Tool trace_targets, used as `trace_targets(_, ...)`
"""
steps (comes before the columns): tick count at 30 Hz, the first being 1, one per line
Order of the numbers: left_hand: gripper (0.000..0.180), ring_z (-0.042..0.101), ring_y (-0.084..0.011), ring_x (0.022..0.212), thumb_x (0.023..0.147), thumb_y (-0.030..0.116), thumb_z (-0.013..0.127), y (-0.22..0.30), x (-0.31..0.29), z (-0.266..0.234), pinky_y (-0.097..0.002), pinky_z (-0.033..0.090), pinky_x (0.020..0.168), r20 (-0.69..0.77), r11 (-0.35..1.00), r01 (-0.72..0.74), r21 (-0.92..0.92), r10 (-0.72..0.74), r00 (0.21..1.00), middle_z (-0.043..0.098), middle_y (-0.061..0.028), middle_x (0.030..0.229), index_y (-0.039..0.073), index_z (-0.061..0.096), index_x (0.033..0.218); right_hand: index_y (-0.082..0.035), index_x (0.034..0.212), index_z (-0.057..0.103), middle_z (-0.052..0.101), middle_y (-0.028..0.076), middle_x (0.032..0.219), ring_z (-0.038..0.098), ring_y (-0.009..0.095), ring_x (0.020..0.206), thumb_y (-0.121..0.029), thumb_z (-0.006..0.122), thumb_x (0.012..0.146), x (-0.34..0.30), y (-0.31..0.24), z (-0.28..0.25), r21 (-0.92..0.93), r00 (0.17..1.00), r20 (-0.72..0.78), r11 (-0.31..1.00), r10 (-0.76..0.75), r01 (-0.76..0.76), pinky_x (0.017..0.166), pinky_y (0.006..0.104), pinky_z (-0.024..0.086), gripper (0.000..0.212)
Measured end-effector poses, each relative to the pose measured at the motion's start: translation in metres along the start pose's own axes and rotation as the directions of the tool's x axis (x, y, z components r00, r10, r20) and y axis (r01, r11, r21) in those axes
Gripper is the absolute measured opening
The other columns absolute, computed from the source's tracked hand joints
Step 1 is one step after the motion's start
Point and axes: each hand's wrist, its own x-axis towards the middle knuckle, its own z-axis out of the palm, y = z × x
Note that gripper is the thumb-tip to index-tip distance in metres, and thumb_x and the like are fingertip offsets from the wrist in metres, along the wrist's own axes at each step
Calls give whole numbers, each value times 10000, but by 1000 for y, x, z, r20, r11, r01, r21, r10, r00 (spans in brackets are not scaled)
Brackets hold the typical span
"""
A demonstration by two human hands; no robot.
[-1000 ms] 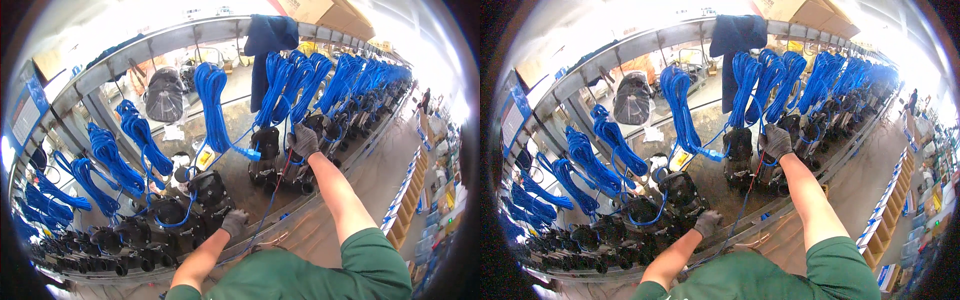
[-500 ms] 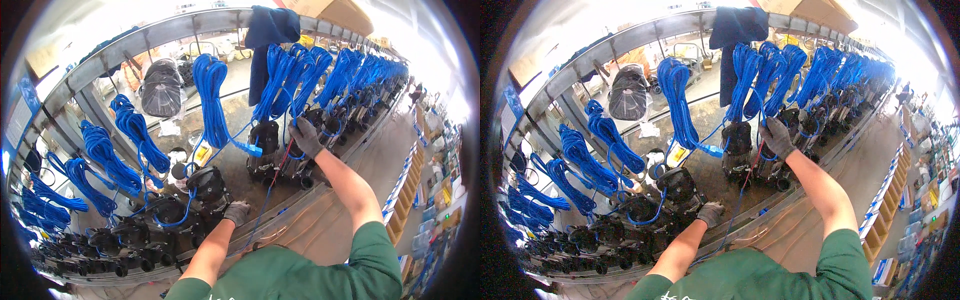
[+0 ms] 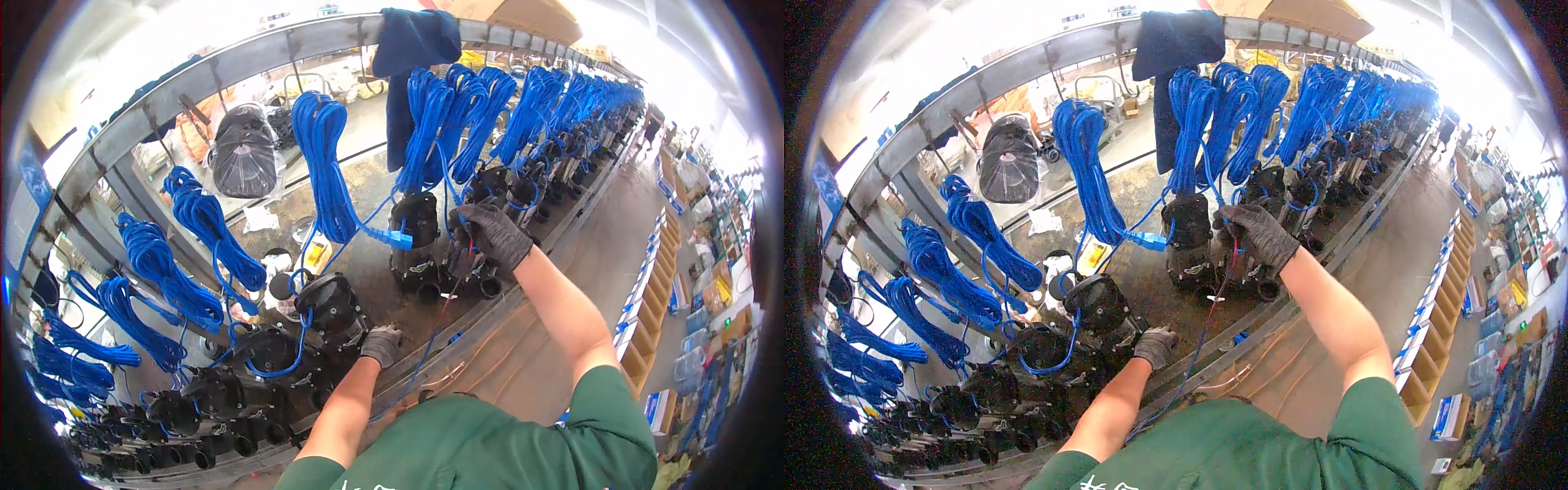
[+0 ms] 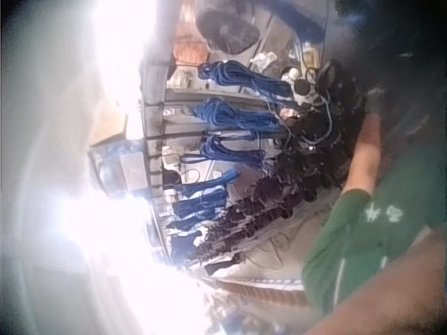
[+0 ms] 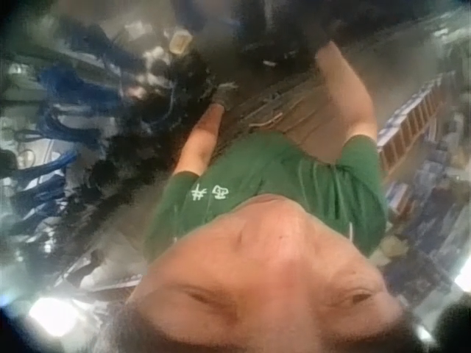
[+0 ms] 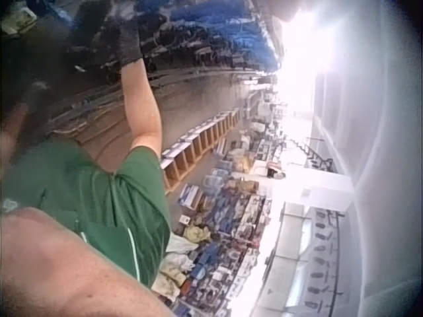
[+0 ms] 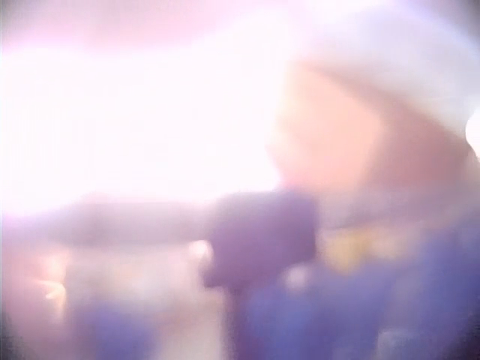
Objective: The person assembles water pumps on a production line by placing a small white component into the top of each unit, pressing a black cap onto the motor body, and fitting blue power cables onto the rack hangers. They move along a long row of pumps, performing these actions one unit at a time.
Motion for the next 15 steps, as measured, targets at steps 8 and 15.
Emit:
trace_targets(8, 200, 666, -314, 1058, 847, 232, 642, -6, -3, 4, -437, 531, 895, -102, 1000, -11, 29, 14, 995, 686, -154, 1062, 121, 708, 999, 2, 1082, 652, 682, 85, 957, 652, 155, 844, -239, 689, 934, -11, -54, -9, -126, 979, 176, 988, 105, -84, 719, 315, 550, 285)
trace_targets(15, 235, 653, -323, 1063, 823, 237, 645, -6, 2, 3, -438, 514, 924, -48, 999, -30, 35, 32, 998, 672, -174, 1094, 109, 706, 1010, -73, 1001, 645, 588, -24, 784, 538, 70, 668, -294, 647, 980, -1, -22, -10, -446, 989, 149, 891, -14, 80, 557, 252, 415, 222)
